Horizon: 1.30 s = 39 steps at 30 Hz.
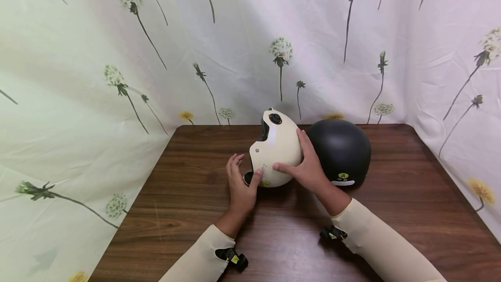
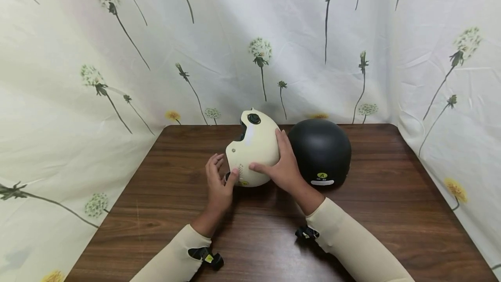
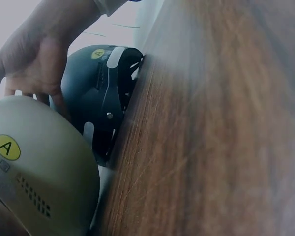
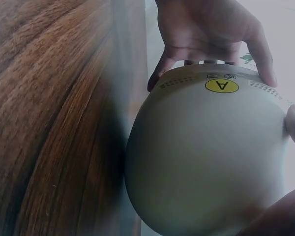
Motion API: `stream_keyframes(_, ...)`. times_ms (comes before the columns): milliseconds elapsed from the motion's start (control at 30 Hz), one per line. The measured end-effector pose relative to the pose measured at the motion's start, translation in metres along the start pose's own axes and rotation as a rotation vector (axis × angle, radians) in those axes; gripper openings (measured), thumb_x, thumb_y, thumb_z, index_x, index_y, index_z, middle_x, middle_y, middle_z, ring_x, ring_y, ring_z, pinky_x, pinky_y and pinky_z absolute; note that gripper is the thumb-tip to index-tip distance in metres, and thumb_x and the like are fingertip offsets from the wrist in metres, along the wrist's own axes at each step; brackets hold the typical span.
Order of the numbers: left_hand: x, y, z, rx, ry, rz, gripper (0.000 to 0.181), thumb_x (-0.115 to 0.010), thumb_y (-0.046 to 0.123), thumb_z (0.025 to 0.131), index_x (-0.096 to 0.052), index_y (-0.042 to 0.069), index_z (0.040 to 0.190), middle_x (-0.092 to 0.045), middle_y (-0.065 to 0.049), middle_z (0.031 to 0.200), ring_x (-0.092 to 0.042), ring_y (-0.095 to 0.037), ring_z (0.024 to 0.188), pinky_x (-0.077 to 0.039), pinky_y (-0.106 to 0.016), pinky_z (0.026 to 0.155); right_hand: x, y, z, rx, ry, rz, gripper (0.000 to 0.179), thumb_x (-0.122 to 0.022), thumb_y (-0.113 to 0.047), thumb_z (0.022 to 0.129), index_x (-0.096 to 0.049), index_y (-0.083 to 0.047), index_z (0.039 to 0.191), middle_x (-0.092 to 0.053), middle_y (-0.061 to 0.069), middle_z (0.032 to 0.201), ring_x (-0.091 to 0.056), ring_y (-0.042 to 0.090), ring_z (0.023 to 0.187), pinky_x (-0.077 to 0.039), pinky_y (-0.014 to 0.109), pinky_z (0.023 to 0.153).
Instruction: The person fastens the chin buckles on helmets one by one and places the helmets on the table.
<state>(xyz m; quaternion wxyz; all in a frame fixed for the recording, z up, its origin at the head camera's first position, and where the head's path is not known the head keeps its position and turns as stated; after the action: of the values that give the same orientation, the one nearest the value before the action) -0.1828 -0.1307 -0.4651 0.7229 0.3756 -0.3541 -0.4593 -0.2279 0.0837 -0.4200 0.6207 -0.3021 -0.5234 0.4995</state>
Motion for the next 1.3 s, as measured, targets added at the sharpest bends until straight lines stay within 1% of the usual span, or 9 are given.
stream_keyframes(167, -0.001, -0.002, -0.001, 0.009, -0.002, -0.04, 0.068, -0.073, 0.025, 0.102, -0.043, -0.002, 0.156, -0.03, -0.022, 0.168, -0.042, -0.046, 0.154, -0.038, -0.075, 0.116, 0.001, -0.001, -0.002, 0.029, 0.027, -0.064, 0.129, -0.099, -0.044, 0.077, -0.02, -0.02, 0.177, -0.022, 0.019, 0.18, -0.032, 0.041, 0.162, -0.04, 0.066, 0.123)
stream_keyframes(300, -0.003, -0.005, -0.001, 0.02, -0.021, -0.104, 0.064, -0.069, 0.022, 0.104, -0.042, -0.002, 0.156, -0.029, -0.025, 0.167, -0.042, -0.048, 0.152, -0.036, -0.078, 0.117, 0.0, -0.001, -0.005, 0.0, 0.028, -0.07, 0.131, -0.099, -0.046, 0.078, -0.015, -0.028, 0.177, -0.024, 0.013, 0.181, -0.036, 0.038, 0.162, -0.045, 0.064, 0.121)
stream_keyframes(433, -0.004, -0.006, 0.0, 0.035, -0.041, -0.147, 0.055, -0.061, 0.019, 0.108, -0.042, -0.001, 0.155, -0.031, -0.026, 0.164, -0.047, -0.045, 0.148, -0.036, -0.069, 0.12, -0.001, -0.006, -0.008, -0.013, 0.027, -0.053, 0.133, -0.1, -0.042, 0.078, -0.012, -0.028, 0.177, -0.019, 0.006, 0.184, -0.031, 0.034, 0.166, -0.042, 0.061, 0.125)
stream_keyframes(567, -0.005, -0.006, 0.002, 0.059, -0.041, -0.132, 0.047, -0.054, 0.018, 0.111, -0.043, 0.0, 0.152, -0.037, -0.024, 0.158, -0.054, -0.04, 0.144, -0.035, -0.055, 0.123, -0.003, -0.011, -0.009, -0.004, 0.026, -0.05, 0.134, -0.1, -0.04, 0.077, -0.013, -0.023, 0.177, -0.019, 0.007, 0.184, -0.029, 0.033, 0.167, -0.039, 0.06, 0.127)
stream_keyframes(800, -0.004, -0.003, 0.005, 0.101, -0.016, -0.163, 0.05, -0.059, 0.021, 0.108, -0.045, 0.0, 0.152, -0.04, -0.025, 0.156, -0.055, -0.044, 0.144, -0.038, -0.058, 0.123, -0.005, -0.011, -0.01, -0.006, 0.043, -0.036, 0.134, -0.1, -0.037, 0.077, -0.012, -0.022, 0.177, -0.02, 0.011, 0.183, -0.03, 0.035, 0.166, -0.041, 0.063, 0.125)
stream_keyframes(933, -0.004, -0.001, 0.005, 0.152, -0.023, -0.162, 0.05, -0.058, 0.024, 0.11, -0.045, 0.003, 0.153, -0.039, -0.023, 0.156, -0.057, -0.041, 0.141, -0.046, -0.044, 0.114, -0.005, -0.01, -0.011, -0.013, 0.049, -0.019, 0.134, -0.1, -0.037, 0.078, -0.012, -0.02, 0.177, -0.021, 0.011, 0.182, -0.033, 0.035, 0.163, -0.042, 0.062, 0.123)
stream_keyframes(1067, -0.004, 0.0, 0.003, 0.205, -0.036, -0.157, 0.05, -0.056, 0.027, 0.112, -0.043, 0.006, 0.156, -0.036, -0.02, 0.157, -0.065, -0.039, 0.132, -0.053, -0.027, 0.098, -0.006, -0.007, -0.012, -0.025, 0.048, 0.002, 0.134, -0.1, -0.035, 0.078, -0.012, -0.019, 0.177, -0.02, 0.012, 0.182, -0.036, 0.037, 0.161, -0.042, 0.063, 0.123)
stream_keyframes(1167, -0.004, 0.002, 0.003, 0.228, -0.03, -0.153, 0.051, -0.057, 0.029, 0.112, -0.043, 0.007, 0.156, -0.038, -0.019, 0.155, -0.07, -0.033, 0.119, -0.053, -0.024, 0.092, -0.006, -0.006, -0.013, -0.012, 0.04, 0.021, 0.138, -0.102, -0.032, 0.075, -0.009, -0.021, 0.177, -0.016, 0.01, 0.183, -0.034, 0.037, 0.162, -0.041, 0.063, 0.124)
stream_keyframes(1300, -0.003, 0.007, 0.005, 0.228, -0.005, -0.116, 0.051, -0.062, 0.029, 0.111, -0.046, 0.009, 0.154, -0.051, -0.018, 0.14, -0.063, -0.019, 0.106, -0.05, -0.025, 0.09, -0.01, -0.001, -0.013, 0.007, 0.031, 0.033, 0.146, -0.104, -0.029, 0.073, -0.002, -0.024, 0.177, -0.008, 0.009, 0.184, -0.029, 0.037, 0.164, -0.038, 0.062, 0.125)
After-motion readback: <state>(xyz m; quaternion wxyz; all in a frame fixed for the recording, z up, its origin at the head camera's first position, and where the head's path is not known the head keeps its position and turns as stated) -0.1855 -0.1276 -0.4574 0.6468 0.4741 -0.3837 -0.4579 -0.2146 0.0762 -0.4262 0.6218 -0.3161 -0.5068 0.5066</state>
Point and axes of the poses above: each hand's wrist, its own z-axis towards the middle knuckle, its own x-axis out of the back of the hand, y = z × x, the point moved 3 cm from there along z, towards the middle knuckle
